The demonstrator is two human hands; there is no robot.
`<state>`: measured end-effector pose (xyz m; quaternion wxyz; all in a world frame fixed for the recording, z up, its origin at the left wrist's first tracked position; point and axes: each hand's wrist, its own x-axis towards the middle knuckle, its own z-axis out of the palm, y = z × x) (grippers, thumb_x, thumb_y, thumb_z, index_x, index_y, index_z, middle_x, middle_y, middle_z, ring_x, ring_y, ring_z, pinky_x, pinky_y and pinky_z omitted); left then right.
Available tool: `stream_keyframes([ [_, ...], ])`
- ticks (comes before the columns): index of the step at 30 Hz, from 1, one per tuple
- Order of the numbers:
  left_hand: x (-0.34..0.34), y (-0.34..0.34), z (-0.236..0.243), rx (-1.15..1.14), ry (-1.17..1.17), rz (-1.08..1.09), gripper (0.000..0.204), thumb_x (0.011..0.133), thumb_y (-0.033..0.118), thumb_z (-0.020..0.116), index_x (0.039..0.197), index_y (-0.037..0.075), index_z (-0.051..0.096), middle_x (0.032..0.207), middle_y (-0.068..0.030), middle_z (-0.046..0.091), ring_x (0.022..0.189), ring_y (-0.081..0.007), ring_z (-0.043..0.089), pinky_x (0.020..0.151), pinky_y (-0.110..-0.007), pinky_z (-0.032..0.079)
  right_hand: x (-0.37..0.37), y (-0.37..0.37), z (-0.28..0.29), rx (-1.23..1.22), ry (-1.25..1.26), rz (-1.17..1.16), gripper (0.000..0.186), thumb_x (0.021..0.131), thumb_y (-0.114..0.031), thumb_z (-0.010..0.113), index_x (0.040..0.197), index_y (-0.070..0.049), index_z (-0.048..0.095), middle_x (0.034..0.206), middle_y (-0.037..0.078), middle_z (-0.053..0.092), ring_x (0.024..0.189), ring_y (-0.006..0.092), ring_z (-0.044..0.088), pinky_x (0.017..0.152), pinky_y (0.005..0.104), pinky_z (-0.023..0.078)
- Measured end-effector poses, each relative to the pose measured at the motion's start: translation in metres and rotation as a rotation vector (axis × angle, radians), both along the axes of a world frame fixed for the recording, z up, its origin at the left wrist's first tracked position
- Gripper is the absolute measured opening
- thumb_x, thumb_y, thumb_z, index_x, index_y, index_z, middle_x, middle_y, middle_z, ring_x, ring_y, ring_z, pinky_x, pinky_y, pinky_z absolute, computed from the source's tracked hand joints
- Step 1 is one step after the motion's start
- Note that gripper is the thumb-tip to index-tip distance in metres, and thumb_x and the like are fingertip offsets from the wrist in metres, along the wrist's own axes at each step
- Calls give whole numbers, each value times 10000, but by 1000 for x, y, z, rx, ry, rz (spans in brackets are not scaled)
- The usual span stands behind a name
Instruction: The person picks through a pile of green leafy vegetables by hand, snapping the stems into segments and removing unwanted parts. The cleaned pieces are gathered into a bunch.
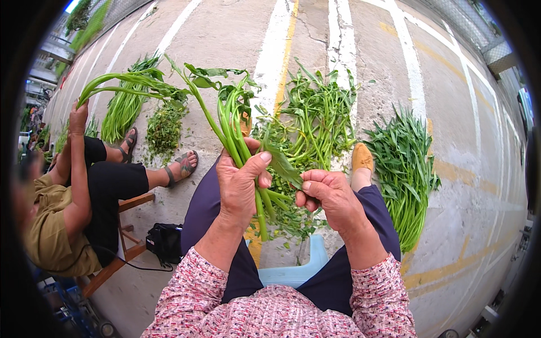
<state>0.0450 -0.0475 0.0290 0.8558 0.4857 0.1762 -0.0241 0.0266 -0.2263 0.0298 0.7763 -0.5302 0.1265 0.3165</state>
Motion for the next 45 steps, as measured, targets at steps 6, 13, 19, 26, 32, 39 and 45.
stream_keyframes([
  [6, 1, -1, -2, -28, 5, -19, 276, 797, 45, 718, 987, 43, 518, 728, -10, 564, 443, -86, 507, 432, -238, 446, -1, 3, -1, -14, -51, 42, 188, 895, -136, 556, 1007, -7, 633, 701, 13, 635, 549, 40, 504, 527, 160, 392],
  [13, 1, -3, 0, -67, 12, -56, 331, 775, 78, 751, 1000, 35, 512, 764, -21, 572, 451, -78, 513, 428, -212, 450, -2, 5, -2, -26, -55, 62, 191, 901, -144, 552, 1010, -10, 633, 699, 11, 631, 552, 43, 501, 525, 163, 391],
  [19, 2, -3, -3, 11, 58, -54, 341, 753, -46, 702, 1011, 21, 490, 779, -45, 566, 460, -67, 507, 429, -183, 440, -2, 7, -1, -43, -68, 70, 195, 888, -116, 517, 989, 7, 630, 698, 15, 628, 543, 38, 483, 520, 169, 397],
  [26, 2, -2, -1, -27, 2, 53, 357, 739, -81, 688, 1009, 28, 481, 785, -57, 546, 483, -89, 507, 456, -217, 451, -1, 10, -1, -62, -31, 87, 208, 835, -57, 447, 938, 14, 613, 694, 12, 619, 521, 31, 473, 493, 158, 376],
  [32, -1, -1, -5, 12, -63, 106, 350, 745, -89, 679, 1002, 40, 479, 782, -48, 536, 492, -90, 501, 456, -210, 437, -3, 11, -4, -54, 5, -11, 261, 785, -26, 419, 960, 69, 588, 670, 72, 620, 491, 67, 461, 469, 204, 386],
  [39, 7, 15, -2, -28, -106, 169, 322, 778, -71, 668, 1004, 50, 473, 756, -39, 541, 485, -88, 489, 459, -223, 421, -8, 6, -10, -71, 38, -131, 264, 786, -41, 436, 976, 59, 589, 715, 70, 620, 542, 67, 469, 506, 194, 390],
  [45, 4, 17, 1, -115, -18, 113, 322, 781, -63, 668, 1011, 58, 477, 718, -31, 550, 475, -88, 494, 453, -224, 413, -2, 6, -15, -116, -134, -197, 227, 866, -127, 512, 1026, -5, 619, 837, 16, 647, 640, 35, 510, 571, 179, 378],
])
